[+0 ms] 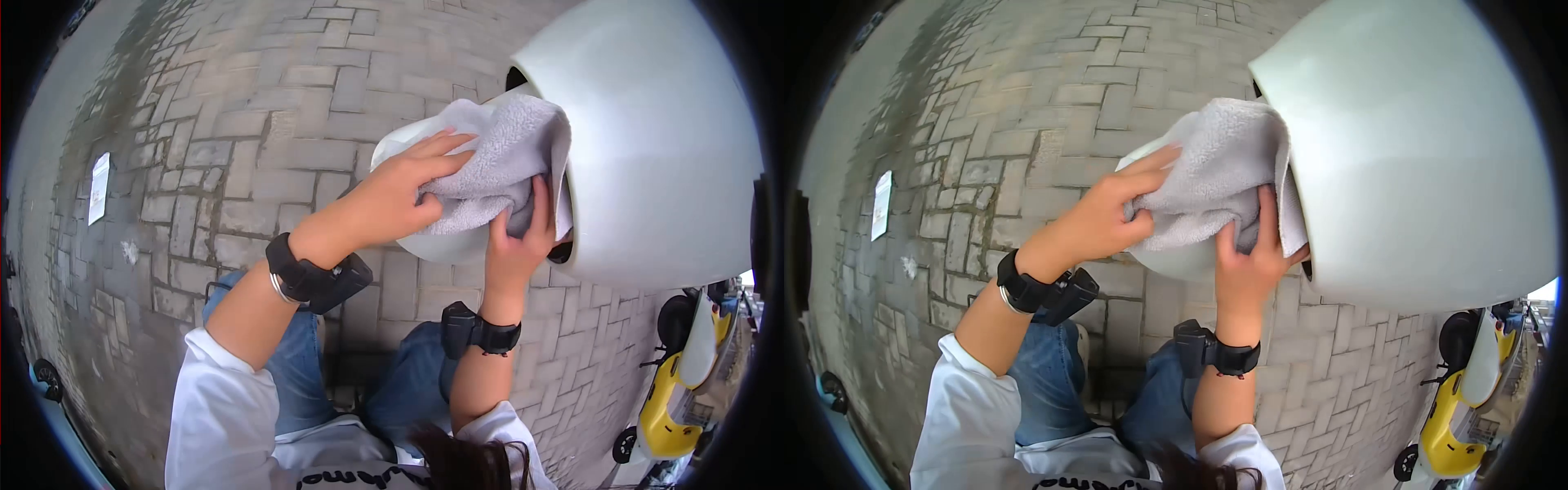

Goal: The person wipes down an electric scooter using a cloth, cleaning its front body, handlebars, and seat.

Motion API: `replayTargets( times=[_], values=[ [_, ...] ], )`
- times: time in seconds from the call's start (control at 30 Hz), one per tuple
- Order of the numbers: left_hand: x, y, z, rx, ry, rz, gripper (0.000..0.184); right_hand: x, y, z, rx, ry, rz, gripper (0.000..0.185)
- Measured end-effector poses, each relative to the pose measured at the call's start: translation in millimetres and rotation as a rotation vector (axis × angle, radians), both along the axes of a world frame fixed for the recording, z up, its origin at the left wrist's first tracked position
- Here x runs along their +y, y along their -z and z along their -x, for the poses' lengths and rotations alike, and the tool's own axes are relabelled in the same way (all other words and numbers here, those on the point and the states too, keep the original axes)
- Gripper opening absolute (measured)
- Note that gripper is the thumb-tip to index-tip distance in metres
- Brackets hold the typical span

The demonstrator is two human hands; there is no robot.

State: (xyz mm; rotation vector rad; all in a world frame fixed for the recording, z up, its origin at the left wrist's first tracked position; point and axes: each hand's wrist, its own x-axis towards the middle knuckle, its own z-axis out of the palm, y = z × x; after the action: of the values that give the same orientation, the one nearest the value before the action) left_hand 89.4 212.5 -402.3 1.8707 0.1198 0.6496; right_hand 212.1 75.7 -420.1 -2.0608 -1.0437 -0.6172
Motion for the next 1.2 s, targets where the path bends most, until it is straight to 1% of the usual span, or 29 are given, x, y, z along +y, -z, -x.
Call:
replayTargets(
  times=[0.07, 0.1, 0.13, 0.2, 0.23, 0.27, 0.3, 0.33, 0.37, 0.4, 0.43, 0.47, 0.53, 0.57, 0.6, 0.63, 0.7, 0.77, 0.8, 0.87, 0.93, 1.0, 1.03, 1.1, 1.13, 1.2],
  values=[
    [0.3, 11.8, -10.0, 0.130, -0.299, -0.629, 0.053, 1.5, 5.2, 2.1, 0.109, -0.116, 0.007, 0.041],
    [0.0, 18.0, -14.4, 0.161, -0.421, -0.651, 0.056, 4.0, 10.7, 8.0, 0.066, -0.151, 0.048, 0.042],
    [5.5, 24.2, -17.1, 0.145, -0.411, -0.642, 0.056, 7.3, 16.5, 19.1, -0.009, -0.119, 0.137, 0.042],
    [27.3, 34.9, -17.8, 0.110, -0.330, 0.000, 0.058, 15.1, 21.0, 40.7, -0.008, -0.292, 0.225, 0.038],
    [38.2, 36.8, -14.0, 0.097, -0.317, 0.007, 0.058, 17.2, 28.6, 50.2, 0.014, -0.365, 0.257, 0.036],
    [49.4, 37.9, -8.1, 0.268, -0.278, 0.043, 0.060, 18.1, 31.5, 54.3, 0.002, -0.356, 0.265, 0.036],
    [54.4, 36.9, -5.8, 0.438, -0.238, 0.078, 0.063, 18.1, 33.3, 56.7, 0.011, -0.408, 0.287, 0.038],
    [55.2, 36.1, -7.1, 0.423, -0.233, 0.083, 0.063, 17.8, 32.9, 54.6, 0.018, -0.461, 0.306, 0.040],
    [54.5, 34.2, -7.1, 0.372, -0.191, 0.090, 0.062, 15.3, 30.0, 47.8, 0.005, -0.458, 0.310, 0.040],
    [52.7, 30.9, -5.6, 0.326, -0.150, 0.096, 0.062, 11.1, 26.1, 39.1, 0.012, -0.369, 0.290, 0.036],
    [43.7, 16.3, -7.1, 0.345, -0.119, 0.157, 0.058, 7.4, 22.6, 31.4, 0.021, -0.282, 0.267, 0.031],
    [38.4, 15.1, -9.7, 0.344, -0.121, 0.158, 0.058, 3.9, 17.0, 20.6, 0.020, -0.283, 0.267, 0.031],
    [31.2, 14.6, -13.2, 0.175, -0.071, 0.065, 0.056, 2.9, 7.5, 1.4, -0.081, -0.103, 0.077, 0.039],
    [23.0, 17.1, -15.8, 0.071, -0.113, -0.016, 0.051, 4.5, 8.7, 2.5, -0.081, -0.111, 0.079, 0.039],
    [21.7, 15.6, -15.2, 0.072, -0.118, -0.012, 0.051, 5.1, 10.0, 4.1, -0.064, -0.119, 0.050, 0.039],
    [21.3, 12.1, -14.6, 0.072, -0.098, 0.038, 0.053, 5.7, 10.8, 4.5, -0.047, -0.126, 0.020, 0.038],
    [24.8, 9.1, -12.5, 0.066, -0.081, 0.089, 0.056, 13.2, 18.8, 27.5, 0.009, -0.218, 0.058, 0.038],
    [33.2, 11.5, -12.1, 0.091, -0.072, 0.348, 0.060, 16.1, 36.8, 54.3, 0.097, -0.443, 0.156, 0.038],
    [36.3, 11.8, -10.3, 0.089, -0.065, 0.351, 0.060, 15.3, 37.8, 54.3, 0.095, -0.436, 0.160, 0.038],
    [42.3, 9.2, -6.4, 0.120, -0.012, 0.396, 0.063, 15.4, 38.8, 53.0, 0.074, -0.514, 0.231, 0.039],
    [38.2, 4.8, -6.0, 0.140, -0.017, 0.377, 0.062, 7.0, 30.8, 34.8, 0.098, -0.458, 0.254, 0.041],
    [31.7, 3.4, -7.0, 0.110, -0.014, 0.328, 0.061, 5.4, 22.5, 10.5, 0.048, -0.270, -0.073, 0.043],
    [30.9, 4.5, -7.6, 0.109, -0.015, 0.331, 0.061, 6.2, 21.7, 12.2, 0.048, -0.271, -0.070, 0.043],
    [29.0, 7.5, -8.1, 0.022, -0.027, 0.275, 0.060, 8.4, 20.2, 20.0, 0.177, -0.270, -0.116, 0.045],
    [30.4, 5.4, -7.3, 0.022, -0.029, 0.276, 0.060, 10.3, 21.1, 28.2, 0.200, -0.328, -0.076, 0.044],
    [34.7, -1.3, -4.2, 0.096, 0.017, 0.419, 0.061, 14.9, 32.4, 55.6, 0.280, -0.473, 0.020, 0.045]
  ],
)
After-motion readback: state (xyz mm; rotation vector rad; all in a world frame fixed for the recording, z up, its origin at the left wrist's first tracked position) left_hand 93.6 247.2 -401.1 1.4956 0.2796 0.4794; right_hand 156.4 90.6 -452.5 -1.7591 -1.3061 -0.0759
